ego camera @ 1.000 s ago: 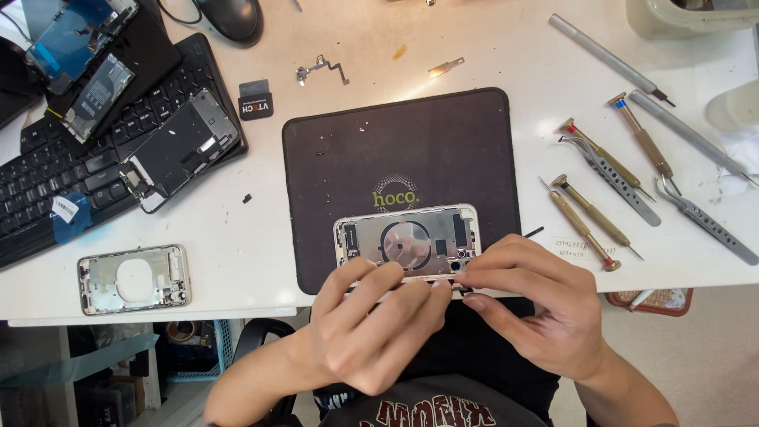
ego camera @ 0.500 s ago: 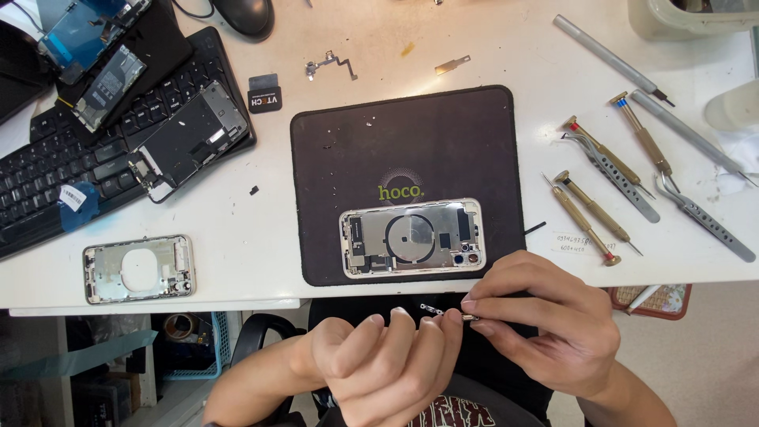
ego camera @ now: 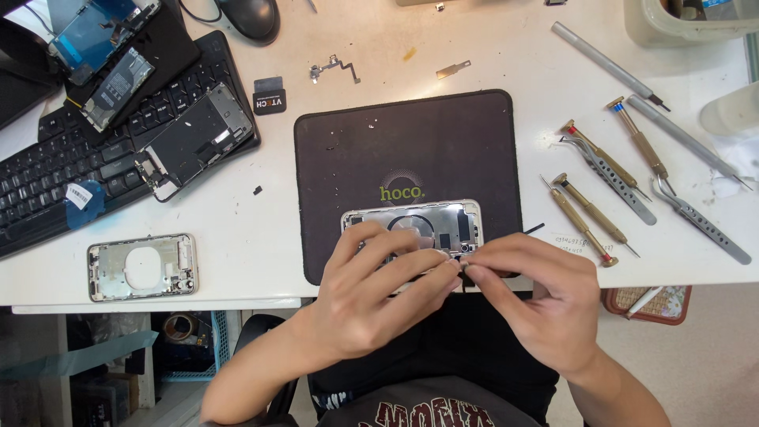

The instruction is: The person disassembles a smartphone chassis using a metal spudger and a screwdriver, removing internal components and screws. They then reassemble the device by placing components back and securing them with screws.

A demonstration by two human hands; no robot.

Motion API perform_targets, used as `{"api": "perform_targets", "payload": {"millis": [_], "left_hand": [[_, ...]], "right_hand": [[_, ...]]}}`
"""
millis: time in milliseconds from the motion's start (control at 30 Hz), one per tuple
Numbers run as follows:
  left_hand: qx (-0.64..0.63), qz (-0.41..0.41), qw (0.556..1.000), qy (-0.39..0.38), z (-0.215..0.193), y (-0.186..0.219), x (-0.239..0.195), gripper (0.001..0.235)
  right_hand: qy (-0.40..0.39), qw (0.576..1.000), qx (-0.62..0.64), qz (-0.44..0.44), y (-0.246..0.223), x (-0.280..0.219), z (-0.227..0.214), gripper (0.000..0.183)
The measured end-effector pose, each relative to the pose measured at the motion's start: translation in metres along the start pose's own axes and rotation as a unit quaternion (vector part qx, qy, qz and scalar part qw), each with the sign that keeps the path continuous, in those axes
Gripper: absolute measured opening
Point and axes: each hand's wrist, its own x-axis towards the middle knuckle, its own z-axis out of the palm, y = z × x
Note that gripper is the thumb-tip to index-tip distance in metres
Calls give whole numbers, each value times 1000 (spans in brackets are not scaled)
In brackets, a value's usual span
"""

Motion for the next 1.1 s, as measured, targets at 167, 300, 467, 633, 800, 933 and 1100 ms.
{"api": "perform_targets", "payload": {"millis": [167, 300, 467, 633, 800, 933, 1100], "left_hand": [[-41, -47, 996, -65, 10, -23, 5, 29], [-98, -111, 981, -127, 18, -43, 15, 27], [-56, -103, 985, -130, 18, -47, 20, 25], [-34, -81, 986, -139, 21, -54, 20, 23], [-34, -61, 987, -145, 28, -60, 18, 21], [-24, -39, 990, -133, 32, -62, 19, 17], [6, 23, 992, -124, 29, -60, 18, 19]], "right_hand": [[23, 991, -129, 36, -1, 14, 4, 12], [17, 984, -164, 64, -1, 28, 6, 14], [30, 966, -253, -36, 2, 37, 10, 17], [56, 961, -268, -35, 6, 38, 14, 15], [62, 959, -275, -25, 7, 37, 17, 17], [55, 959, -277, -26, 7, 37, 15, 17], [45, 957, -286, -15, 8, 36, 1, 17]]}}
